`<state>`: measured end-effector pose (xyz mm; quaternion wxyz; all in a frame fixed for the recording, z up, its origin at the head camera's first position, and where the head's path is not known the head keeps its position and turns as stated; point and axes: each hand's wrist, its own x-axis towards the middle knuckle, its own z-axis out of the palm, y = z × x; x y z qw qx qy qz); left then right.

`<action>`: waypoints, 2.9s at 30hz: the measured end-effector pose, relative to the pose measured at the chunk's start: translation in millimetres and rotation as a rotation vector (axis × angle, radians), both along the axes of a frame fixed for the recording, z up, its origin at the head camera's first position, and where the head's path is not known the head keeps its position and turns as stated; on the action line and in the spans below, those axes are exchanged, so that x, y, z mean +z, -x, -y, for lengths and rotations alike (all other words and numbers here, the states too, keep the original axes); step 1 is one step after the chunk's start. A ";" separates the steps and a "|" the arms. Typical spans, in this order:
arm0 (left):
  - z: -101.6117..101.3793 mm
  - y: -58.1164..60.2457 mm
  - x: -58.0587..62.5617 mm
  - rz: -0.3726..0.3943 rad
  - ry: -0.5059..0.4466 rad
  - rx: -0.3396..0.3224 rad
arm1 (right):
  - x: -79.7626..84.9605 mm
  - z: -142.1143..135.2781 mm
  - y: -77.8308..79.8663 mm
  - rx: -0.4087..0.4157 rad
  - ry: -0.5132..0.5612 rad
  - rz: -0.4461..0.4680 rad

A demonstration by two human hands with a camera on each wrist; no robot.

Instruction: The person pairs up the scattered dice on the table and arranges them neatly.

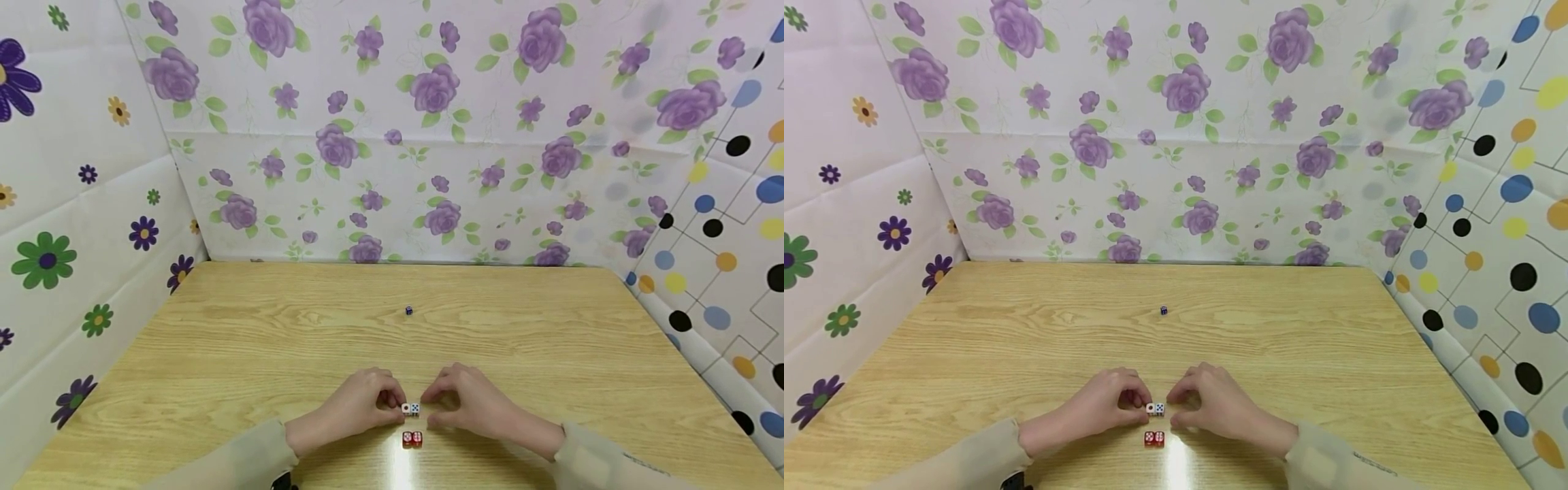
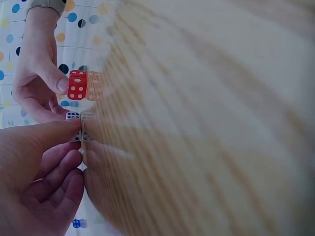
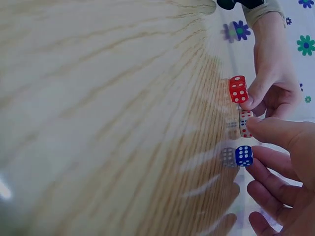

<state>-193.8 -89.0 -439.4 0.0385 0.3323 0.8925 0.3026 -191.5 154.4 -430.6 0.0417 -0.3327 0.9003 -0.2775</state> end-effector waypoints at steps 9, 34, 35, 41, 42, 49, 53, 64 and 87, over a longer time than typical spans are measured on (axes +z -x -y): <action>-0.5 -0.1 0.7 0.012 0.008 0.013 | 2.4 -13.3 -4.5 -0.020 0.007 0.034; 0.7 -1.2 0.8 0.024 0.021 0.006 | -6.0 -25.4 -9.0 -0.045 0.015 0.018; 0.8 -1.2 0.8 0.023 0.020 0.005 | -6.3 -25.2 -8.8 -0.047 0.014 0.018; 1.6 -1.0 0.7 0.018 0.017 -0.001 | -7.2 -24.0 -6.8 -0.060 0.002 0.030; 1.5 -1.0 0.6 0.019 0.017 0.000 | -7.1 -23.9 -6.3 -0.060 0.003 0.032; 1.0 -0.2 -0.3 0.019 0.018 0.004 | -6.5 -21.9 -3.5 -0.056 0.011 0.021; 1.4 0.0 -0.6 0.014 0.010 -0.002 | -6.3 -19.8 -1.5 -0.065 -0.008 0.001; 1.4 -0.3 -0.1 0.016 -0.004 -0.002 | -5.9 -15.5 9.2 -0.076 -0.025 -0.005; 1.2 -0.9 0.4 -0.003 0.009 -0.001 | -3.5 -0.8 31.4 -0.048 -0.049 -0.073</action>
